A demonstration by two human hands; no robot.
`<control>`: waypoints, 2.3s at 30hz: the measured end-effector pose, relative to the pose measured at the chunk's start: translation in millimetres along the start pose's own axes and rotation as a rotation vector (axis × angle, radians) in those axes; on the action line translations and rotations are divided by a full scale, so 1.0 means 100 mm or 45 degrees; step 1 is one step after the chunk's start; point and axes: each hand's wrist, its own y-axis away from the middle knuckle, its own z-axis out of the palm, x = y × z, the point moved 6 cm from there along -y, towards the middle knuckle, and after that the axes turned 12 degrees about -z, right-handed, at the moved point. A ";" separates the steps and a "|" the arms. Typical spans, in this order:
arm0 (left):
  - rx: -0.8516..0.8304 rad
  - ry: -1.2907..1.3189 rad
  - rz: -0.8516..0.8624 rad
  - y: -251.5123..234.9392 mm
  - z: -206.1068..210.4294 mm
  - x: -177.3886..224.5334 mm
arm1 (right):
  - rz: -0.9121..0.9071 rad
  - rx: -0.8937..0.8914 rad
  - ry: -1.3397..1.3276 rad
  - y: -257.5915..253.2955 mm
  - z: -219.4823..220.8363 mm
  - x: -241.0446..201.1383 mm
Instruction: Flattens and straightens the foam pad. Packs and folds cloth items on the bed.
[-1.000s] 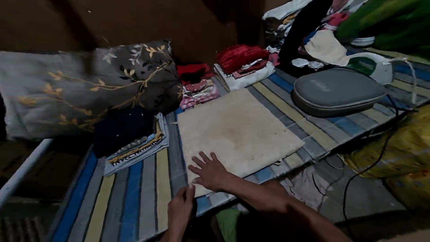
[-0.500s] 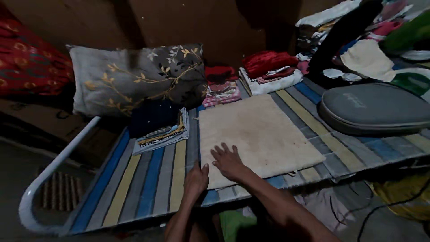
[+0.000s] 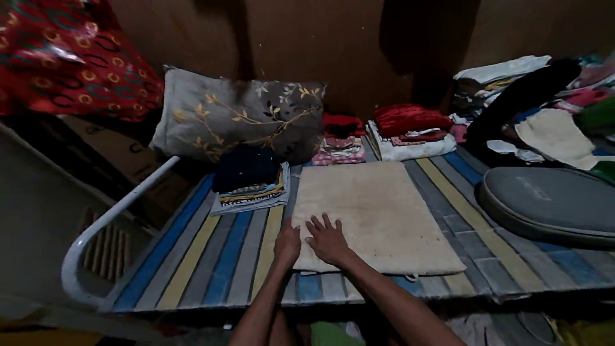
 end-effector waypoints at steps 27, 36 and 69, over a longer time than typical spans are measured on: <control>0.032 -0.291 0.377 -0.71 0.59 1.51 | 0.442 0.110 0.170 0.02 -0.90 1.32; 0.051 -0.263 0.270 -1.62 0.62 1.63 | 0.330 0.108 0.219 -1.10 -1.08 1.59; 0.183 -0.009 -0.138 -1.81 0.10 1.05 | 0.984 0.833 -0.082 0.42 -1.75 2.85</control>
